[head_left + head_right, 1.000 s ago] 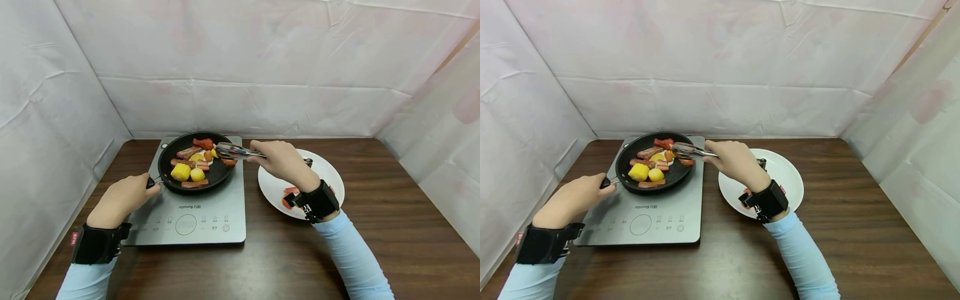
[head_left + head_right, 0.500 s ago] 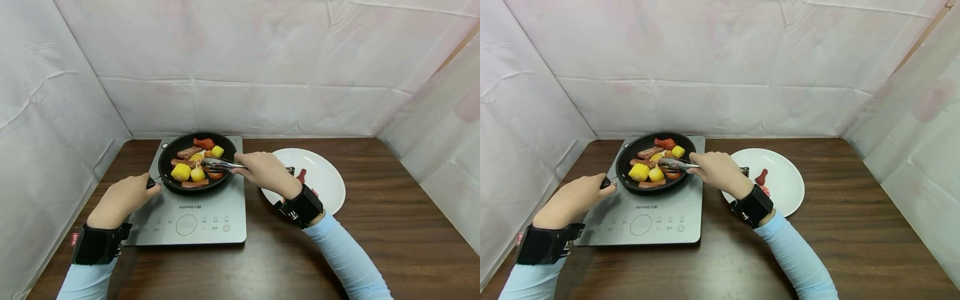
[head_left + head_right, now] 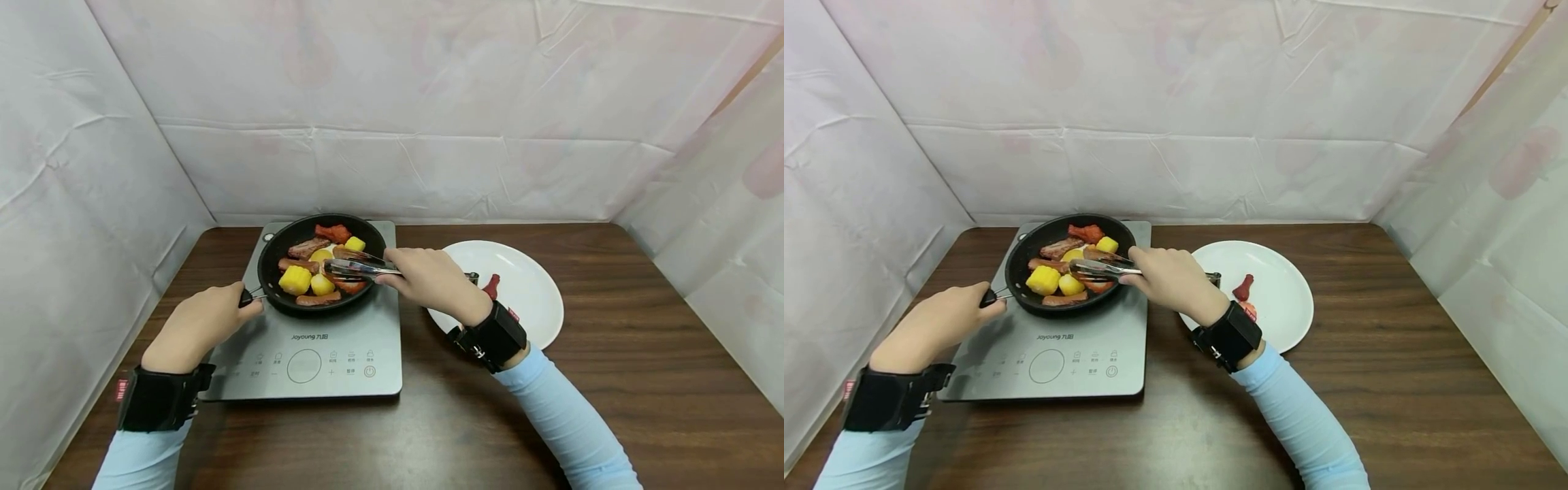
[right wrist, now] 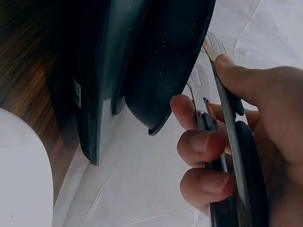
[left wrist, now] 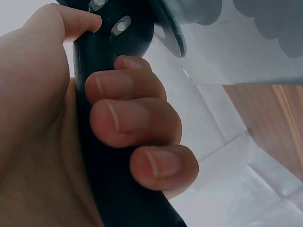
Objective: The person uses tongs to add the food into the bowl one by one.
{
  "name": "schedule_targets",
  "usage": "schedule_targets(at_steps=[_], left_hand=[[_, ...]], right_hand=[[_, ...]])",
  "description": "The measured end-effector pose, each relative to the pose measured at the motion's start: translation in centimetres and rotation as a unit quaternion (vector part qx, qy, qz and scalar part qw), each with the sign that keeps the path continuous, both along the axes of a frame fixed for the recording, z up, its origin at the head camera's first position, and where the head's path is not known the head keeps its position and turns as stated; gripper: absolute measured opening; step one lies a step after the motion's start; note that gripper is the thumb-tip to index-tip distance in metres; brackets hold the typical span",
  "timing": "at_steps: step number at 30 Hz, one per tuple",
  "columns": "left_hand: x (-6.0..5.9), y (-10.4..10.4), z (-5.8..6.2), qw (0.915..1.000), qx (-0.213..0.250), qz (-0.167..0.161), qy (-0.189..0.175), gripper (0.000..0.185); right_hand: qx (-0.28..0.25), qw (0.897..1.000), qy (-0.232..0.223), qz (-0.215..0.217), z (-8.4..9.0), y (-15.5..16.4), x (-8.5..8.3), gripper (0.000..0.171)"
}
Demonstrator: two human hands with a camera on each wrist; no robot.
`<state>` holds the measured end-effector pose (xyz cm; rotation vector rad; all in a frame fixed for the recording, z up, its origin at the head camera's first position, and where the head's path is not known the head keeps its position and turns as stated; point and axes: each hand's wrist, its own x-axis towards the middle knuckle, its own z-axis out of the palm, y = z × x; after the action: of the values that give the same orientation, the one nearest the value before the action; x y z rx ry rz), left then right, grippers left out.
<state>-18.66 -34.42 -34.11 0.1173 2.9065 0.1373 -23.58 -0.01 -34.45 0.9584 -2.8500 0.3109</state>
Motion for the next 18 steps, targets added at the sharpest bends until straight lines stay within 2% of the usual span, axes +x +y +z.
schedule_targets(at_steps=[8,18], left_hand=[[-0.11,0.02,0.06,1.0,-0.001,0.0,-0.002,0.071],[-0.07,-0.05,-0.02,0.9999,-0.001,0.002,-0.014,0.074]], right_hand=[[0.002,1.0,0.002,-0.027,-0.01,0.32,-0.23,0.043],[0.001,1.0,0.002,-0.025,0.06,0.43,-0.28,0.048]])
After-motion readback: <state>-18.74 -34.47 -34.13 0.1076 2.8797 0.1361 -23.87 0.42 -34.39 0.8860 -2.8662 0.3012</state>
